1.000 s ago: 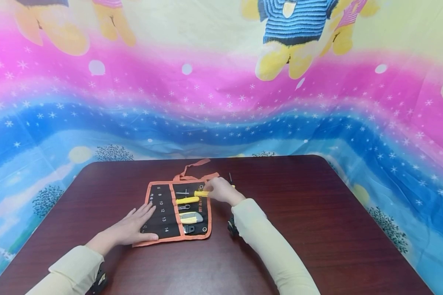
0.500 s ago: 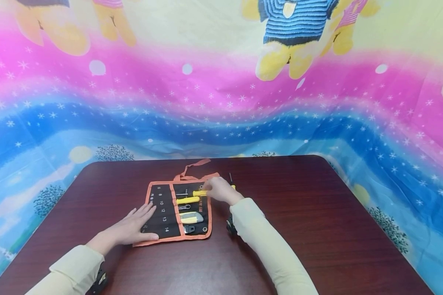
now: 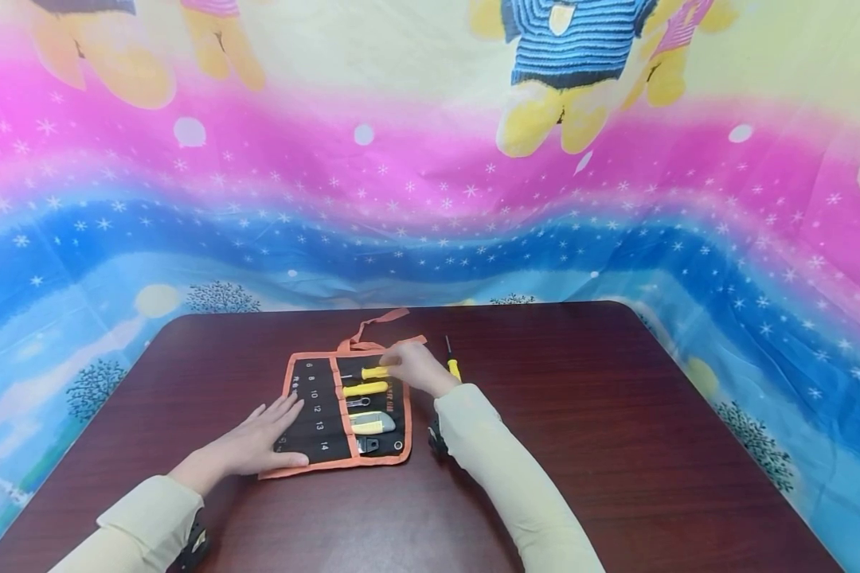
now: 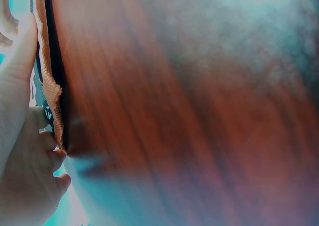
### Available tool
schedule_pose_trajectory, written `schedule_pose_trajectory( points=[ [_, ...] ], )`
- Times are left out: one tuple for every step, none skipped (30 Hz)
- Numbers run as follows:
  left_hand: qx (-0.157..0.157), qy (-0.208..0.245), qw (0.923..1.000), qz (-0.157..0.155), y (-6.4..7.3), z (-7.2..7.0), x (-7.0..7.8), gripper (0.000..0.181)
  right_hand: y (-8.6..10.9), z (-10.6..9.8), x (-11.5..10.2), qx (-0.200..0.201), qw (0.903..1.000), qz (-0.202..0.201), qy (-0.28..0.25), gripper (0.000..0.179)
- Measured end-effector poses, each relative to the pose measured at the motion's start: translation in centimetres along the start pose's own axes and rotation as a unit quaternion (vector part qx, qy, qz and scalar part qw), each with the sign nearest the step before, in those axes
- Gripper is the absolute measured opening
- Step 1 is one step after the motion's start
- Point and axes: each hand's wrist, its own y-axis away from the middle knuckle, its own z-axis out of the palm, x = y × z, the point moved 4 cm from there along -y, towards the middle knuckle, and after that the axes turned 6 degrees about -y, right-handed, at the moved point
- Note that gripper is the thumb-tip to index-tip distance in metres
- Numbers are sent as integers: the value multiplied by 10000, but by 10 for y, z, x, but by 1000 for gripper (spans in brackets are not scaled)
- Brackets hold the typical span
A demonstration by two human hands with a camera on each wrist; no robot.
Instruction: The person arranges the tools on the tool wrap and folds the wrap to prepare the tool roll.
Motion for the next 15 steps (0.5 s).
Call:
schedule_pose_trajectory(
  points=[
    [0,0,10000,-1,0,0,0,99,-1,2,0,-19,10000,39,-25,21],
    [-2,-8,10000,-3,0,0,0,99,-2,3,1,-39,10000,60,-50,21],
    [-2,-13,10000,-3,0,1,0,99,-3,4,1,-54,9999,91,-56,21],
    [-2,-14,10000,-4,0,1,0,99,-3,6,1,-62,9999,110,-85,21],
    [0,-4,10000,-2,0,1,0,99,-4,7,0,-72,9998,130,-99,21],
    [1,8,10000,1,0,1,-1,99,-4,8,0,-80,9998,137,-122,21],
    [5,17,10000,4,0,1,0,99,-5,9,-1,-92,9997,145,-147,21],
    [4,17,10000,7,0,1,0,99,-6,10,-1,-109,9997,140,-186,21],
    [3,18,10000,5,0,1,-1,100,-6,11,-1,-128,9996,138,-208,21],
    [2,25,10000,4,0,1,-1,100,-7,12,-2,-152,9996,118,-225,21],
    [5,29,10000,5,0,1,-1,100,-8,13,-2,-179,9995,117,-223,22],
    [8,30,10000,6,0,1,-1,100,-8,14,-3,-205,9995,109,-229,22],
    [14,30,10000,4,0,1,-1,100,-9,15,-3,-228,9994,106,-221,23],
    [18,21,10000,5,0,1,-1,100,-10,16,-3,-245,9995,103,-193,23],
    [18,13,10000,3,0,1,-1,100,-11,17,-4,-253,9995,104,-138,24]
  ],
)
